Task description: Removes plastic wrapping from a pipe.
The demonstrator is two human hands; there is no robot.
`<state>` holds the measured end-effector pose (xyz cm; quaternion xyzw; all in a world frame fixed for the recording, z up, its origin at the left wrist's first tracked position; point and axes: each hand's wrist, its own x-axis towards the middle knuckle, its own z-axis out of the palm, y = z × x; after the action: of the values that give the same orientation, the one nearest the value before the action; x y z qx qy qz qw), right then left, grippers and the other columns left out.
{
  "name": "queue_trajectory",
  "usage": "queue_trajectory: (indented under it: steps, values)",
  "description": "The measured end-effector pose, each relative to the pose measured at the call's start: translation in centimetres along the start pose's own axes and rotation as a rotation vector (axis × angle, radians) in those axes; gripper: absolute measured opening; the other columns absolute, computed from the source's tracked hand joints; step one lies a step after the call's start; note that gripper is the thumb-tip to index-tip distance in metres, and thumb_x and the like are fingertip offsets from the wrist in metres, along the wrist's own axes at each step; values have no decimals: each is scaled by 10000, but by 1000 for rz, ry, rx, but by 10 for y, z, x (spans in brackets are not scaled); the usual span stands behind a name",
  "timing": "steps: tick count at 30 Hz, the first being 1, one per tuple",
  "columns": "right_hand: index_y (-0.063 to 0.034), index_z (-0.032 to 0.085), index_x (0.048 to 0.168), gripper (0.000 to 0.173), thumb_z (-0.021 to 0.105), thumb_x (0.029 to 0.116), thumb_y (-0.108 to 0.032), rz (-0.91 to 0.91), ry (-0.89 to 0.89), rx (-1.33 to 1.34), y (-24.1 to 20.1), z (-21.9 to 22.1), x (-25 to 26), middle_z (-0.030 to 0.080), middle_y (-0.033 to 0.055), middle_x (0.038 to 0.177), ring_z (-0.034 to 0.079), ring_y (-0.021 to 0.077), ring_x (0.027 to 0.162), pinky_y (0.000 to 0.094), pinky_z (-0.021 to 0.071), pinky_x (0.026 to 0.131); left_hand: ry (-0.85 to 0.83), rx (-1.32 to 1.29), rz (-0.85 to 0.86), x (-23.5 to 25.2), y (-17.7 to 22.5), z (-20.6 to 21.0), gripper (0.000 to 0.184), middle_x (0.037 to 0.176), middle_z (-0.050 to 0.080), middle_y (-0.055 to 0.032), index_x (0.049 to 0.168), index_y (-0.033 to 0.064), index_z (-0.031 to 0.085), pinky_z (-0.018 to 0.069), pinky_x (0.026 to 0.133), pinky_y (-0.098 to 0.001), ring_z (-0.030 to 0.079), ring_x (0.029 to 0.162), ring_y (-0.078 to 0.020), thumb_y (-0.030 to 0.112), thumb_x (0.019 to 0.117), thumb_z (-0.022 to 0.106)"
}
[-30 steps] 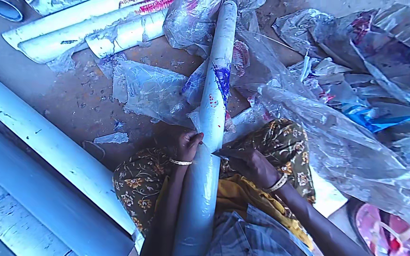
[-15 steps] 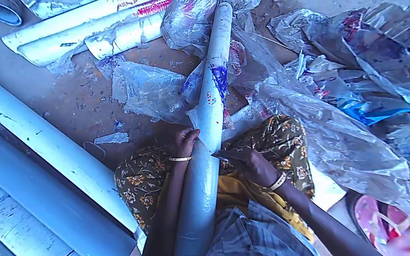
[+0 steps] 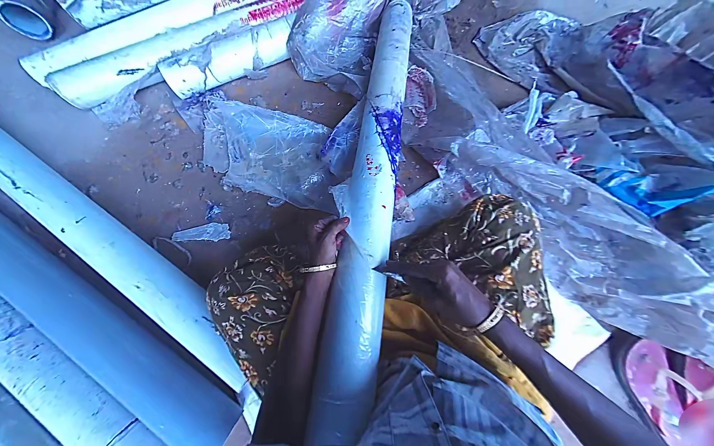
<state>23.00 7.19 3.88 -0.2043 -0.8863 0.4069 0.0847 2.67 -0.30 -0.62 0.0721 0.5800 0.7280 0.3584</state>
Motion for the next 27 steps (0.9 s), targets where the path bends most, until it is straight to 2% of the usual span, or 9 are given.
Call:
queue_trajectory:
  steps: [2, 4, 7, 10, 14, 17, 20, 24, 27]
  values:
    - [-24, 726, 1256, 369, 500, 967, -67, -4, 52, -17, 0, -5, 13, 758, 172, 949, 701, 250, 753, 413, 557, 737, -5, -2, -9, 0, 0, -1, 412, 476, 496, 89, 614, 103, 575, 329, 409, -117, 378, 391, 46, -141, 938, 503]
    - [-28, 734, 1250, 358, 509, 974, -65, -1, 95, -123, -1, -4, 27, 739, 210, 868, 705, 369, 734, 539, 551, 699, -2, -11, -18, -1, 0, 0, 411, 476, 504, 91, 620, 101, 584, 327, 405, -113, 379, 388, 50, -139, 944, 503]
    - [-60, 728, 1278, 377, 514, 968, -42, 10, 61, -213, -4, 3, 28, 723, 244, 832, 699, 453, 729, 598, 538, 678, 7, -26, -31, -2, 2, 2, 409, 470, 491, 92, 619, 99, 578, 321, 403, -112, 373, 385, 50, -141, 943, 509]
    - [-53, 734, 1267, 391, 510, 947, -52, -22, 79, -192, -6, 11, 5, 723, 227, 808, 698, 420, 680, 562, 549, 637, 4, -29, -32, -2, 1, 0, 409, 470, 488, 96, 618, 104, 583, 320, 405, -114, 371, 387, 48, -141, 937, 509]
    - [-48, 730, 1265, 382, 491, 969, -76, 4, 58, -56, -1, 6, -2, 748, 181, 878, 695, 303, 705, 473, 555, 692, 35, -30, -39, -2, 3, 3, 414, 463, 486, 91, 619, 99, 574, 322, 405, -112, 371, 382, 47, -150, 941, 500]
    - [-49, 728, 1272, 375, 505, 970, -54, 46, 114, -180, -7, 4, 24, 720, 206, 809, 689, 386, 693, 550, 540, 662, 39, -57, -49, -2, -1, 1, 401, 474, 488, 93, 657, 99, 575, 326, 407, -105, 377, 385, 51, -154, 953, 476]
    - [-83, 701, 1327, 385, 493, 1005, -62, 137, 22, -239, -23, 7, 28, 731, 258, 907, 707, 479, 826, 614, 536, 748, 37, -56, -56, 0, -1, 1, 396, 470, 483, 89, 651, 96, 577, 323, 400, -111, 373, 379, 45, -147, 949, 480]
    - [-68, 720, 1298, 392, 514, 965, -53, 79, 54, -187, -25, 16, 0, 734, 233, 849, 709, 440, 727, 583, 554, 678, 57, -59, -65, -2, 0, 1, 412, 463, 472, 90, 632, 102, 564, 324, 404, -112, 372, 382, 45, -142, 953, 483]
    - [-78, 713, 1308, 382, 494, 996, -75, 118, 2, -102, -23, 3, 7, 756, 217, 1004, 730, 410, 878, 580, 556, 805, 67, -74, -59, -1, 1, 2, 432, 452, 456, 95, 607, 114, 543, 319, 399, -109, 365, 375, 47, -141, 950, 476]
